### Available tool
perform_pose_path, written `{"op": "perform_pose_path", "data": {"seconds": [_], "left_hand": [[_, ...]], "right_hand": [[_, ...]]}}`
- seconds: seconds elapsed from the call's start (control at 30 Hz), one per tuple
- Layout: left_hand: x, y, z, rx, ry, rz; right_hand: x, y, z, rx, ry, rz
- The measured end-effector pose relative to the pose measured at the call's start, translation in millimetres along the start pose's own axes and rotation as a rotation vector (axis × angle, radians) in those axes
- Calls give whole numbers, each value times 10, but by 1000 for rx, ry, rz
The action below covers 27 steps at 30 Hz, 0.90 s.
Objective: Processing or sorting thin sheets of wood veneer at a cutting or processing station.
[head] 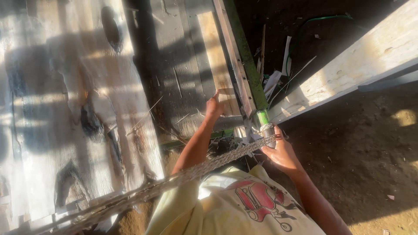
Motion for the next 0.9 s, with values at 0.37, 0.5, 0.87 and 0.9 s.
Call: {"op": "perform_pose_path", "data": {"seconds": [0.37,0.5,0.87,0.9], "left_hand": [[306,38,-189,-34,-25,88],[303,-46,-137,66,2,85],[302,-156,-55,-24,-6,118],[223,-155,-60,-33,13,127]], "right_hand": [[-3,11,-188,-161,3,-191],[17,-74,-246,-161,6,-239],[122,-159,-223,-249,18,-238],[82,-141,-228,-251,7,-220]]}}
Point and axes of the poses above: each hand's wrist, its own x-axis towards the middle knuckle, its own z-axis out of the back of the hand, y = z × x, the point moved 4 cm from there along x, towards the middle knuckle, and after that the axes turned 2 degrees about -y, right-handed, at the moved point
